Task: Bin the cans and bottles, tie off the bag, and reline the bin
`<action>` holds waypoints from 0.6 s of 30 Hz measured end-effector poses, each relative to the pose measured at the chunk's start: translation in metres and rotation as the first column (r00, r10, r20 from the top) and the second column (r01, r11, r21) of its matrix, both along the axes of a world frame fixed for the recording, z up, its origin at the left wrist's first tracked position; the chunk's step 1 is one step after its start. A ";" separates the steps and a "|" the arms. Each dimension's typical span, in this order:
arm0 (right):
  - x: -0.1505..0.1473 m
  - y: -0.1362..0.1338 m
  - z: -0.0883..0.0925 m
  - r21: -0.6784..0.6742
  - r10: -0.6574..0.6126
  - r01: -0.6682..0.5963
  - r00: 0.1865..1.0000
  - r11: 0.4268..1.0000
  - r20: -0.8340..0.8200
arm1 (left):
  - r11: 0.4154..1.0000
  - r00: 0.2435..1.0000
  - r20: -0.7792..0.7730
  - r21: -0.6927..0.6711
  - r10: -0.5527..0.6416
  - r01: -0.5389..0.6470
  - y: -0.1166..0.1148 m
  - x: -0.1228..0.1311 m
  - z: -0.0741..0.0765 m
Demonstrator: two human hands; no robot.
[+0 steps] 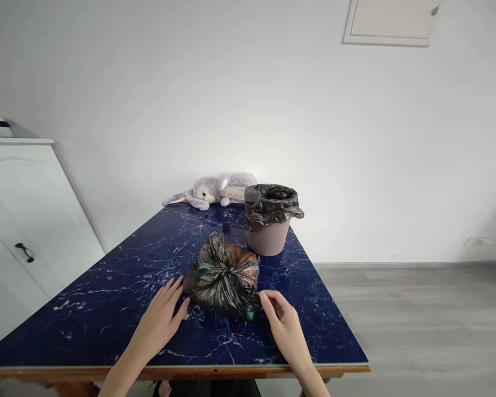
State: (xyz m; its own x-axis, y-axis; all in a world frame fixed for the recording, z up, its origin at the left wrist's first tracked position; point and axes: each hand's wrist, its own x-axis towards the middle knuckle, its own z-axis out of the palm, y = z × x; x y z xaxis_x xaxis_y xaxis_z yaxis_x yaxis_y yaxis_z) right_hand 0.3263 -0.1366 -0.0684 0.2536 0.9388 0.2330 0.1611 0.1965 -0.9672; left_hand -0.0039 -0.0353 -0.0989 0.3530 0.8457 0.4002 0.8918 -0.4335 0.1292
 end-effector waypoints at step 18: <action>0.000 0.000 -0.004 -0.010 -0.078 0.078 0.997 0.997 -0.013 | 0.999 1.000 -0.005 -0.044 0.024 -0.024 -0.004 0.005 0.010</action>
